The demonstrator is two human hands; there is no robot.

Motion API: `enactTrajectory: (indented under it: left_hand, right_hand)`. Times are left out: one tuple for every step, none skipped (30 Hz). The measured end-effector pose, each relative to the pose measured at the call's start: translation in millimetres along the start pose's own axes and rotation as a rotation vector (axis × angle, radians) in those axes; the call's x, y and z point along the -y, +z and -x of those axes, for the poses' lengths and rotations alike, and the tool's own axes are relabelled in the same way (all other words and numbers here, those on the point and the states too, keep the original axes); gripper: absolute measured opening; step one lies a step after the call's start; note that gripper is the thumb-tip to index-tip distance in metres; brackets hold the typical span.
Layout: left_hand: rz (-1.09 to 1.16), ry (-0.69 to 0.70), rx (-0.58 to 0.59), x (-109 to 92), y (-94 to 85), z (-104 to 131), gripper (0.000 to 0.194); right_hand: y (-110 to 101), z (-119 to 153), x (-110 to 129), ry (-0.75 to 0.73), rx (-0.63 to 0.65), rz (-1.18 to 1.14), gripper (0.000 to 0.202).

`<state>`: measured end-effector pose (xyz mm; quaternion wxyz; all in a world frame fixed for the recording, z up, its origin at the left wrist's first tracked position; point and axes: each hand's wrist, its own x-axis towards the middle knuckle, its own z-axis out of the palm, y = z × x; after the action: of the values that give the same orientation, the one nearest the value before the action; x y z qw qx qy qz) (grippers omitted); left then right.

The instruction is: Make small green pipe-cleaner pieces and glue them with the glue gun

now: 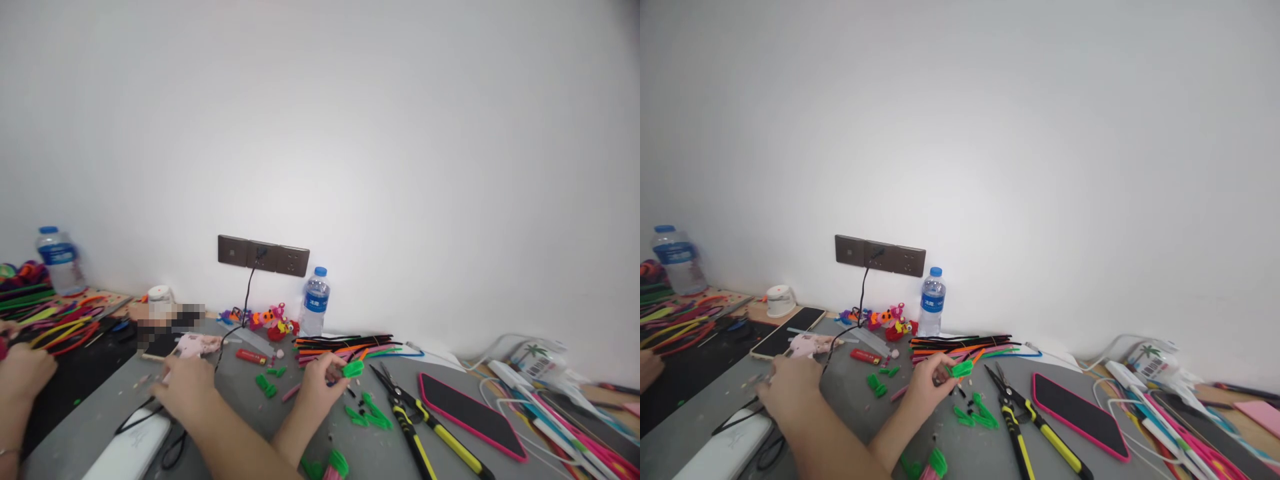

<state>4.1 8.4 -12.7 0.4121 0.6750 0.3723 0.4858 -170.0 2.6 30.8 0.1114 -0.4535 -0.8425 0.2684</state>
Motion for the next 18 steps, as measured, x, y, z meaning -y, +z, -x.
enactTrajectory:
  left_hand:
    - [-0.012,0.002,0.0,0,1.8,1,0.016]
    - [-0.023,0.004,0.001,0,3.9,1,0.018]
    - [-0.033,0.007,0.001,0,6.2,3,0.02]
    - [-0.044,0.013,0.004,0,8.6,4,0.023]
    - [-0.057,0.026,0.007,-1,11.0,6,0.026]
    - [-0.072,0.048,0.014,-3,13.1,8,0.027]
    - [-0.087,0.076,0.023,-4,15.0,9,0.028]
    - [-0.101,0.106,0.033,-5,16.4,11,0.029]
    - [-0.11,0.135,0.041,-7,17.2,12,0.029]
    - [-0.111,0.157,0.043,-9,17.3,12,0.029]
    - [-0.099,0.165,0.033,-10,16.6,12,0.028]
    - [-0.083,0.163,0.011,-12,15.0,12,0.028]
    - [-0.057,0.149,-0.022,-14,12.7,10,0.026]
    - [-0.018,0.115,-0.071,-16,9.9,9,0.024]
    - [0.0,0.095,-0.11,-18,6.8,8,0.023]
    - [0.014,0.081,-0.142,-19,3.8,6,0.021]
    - [0.031,0.061,-0.178,-20,1.2,5,0.02]
    - [0.05,0.036,-0.217,-20,-0.7,3,0.017]
  right_hand:
    - [-1,3,-1,0.006,-0.037,-0.054,0.032]
    - [-2,6,-3,0.011,-0.083,-0.123,0.029]
    - [-5,11,-5,0.017,-0.133,-0.198,0.027]
    - [-7,15,-7,0.015,-0.178,-0.271,0.025]
    - [-10,20,-9,0.002,-0.211,-0.337,0.024]
    - [-13,25,-11,-0.026,-0.232,-0.406,0.025]
    - [-15,30,-11,-0.072,-0.243,-0.49,0.025]
    - [-17,35,-11,-0.128,-0.244,-0.602,0.024]
    - [-19,39,-10,-0.188,-0.234,-0.742,0.022]
    - [-21,43,-9,-0.243,-0.211,-0.9,0.02]
    - [-23,48,-7,-0.292,-0.179,-1.062,0.018]
    - [-26,54,-6,-0.336,-0.145,-1.214,0.02]
    - [-30,61,-6,-0.38,-0.114,-1.337,0.027]
    - [-37,69,-7,-0.423,-0.094,-1.427,0.035]
    - [-45,78,-9,-0.46,-0.095,-1.484,0.042]
    - [-54,89,-14,-0.497,-0.094,-1.506,0.045]
    - [-65,101,-20,-0.501,-0.107,-1.509,0.044]
    - [-76,114,-28,-0.49,-0.137,-1.497,0.043]
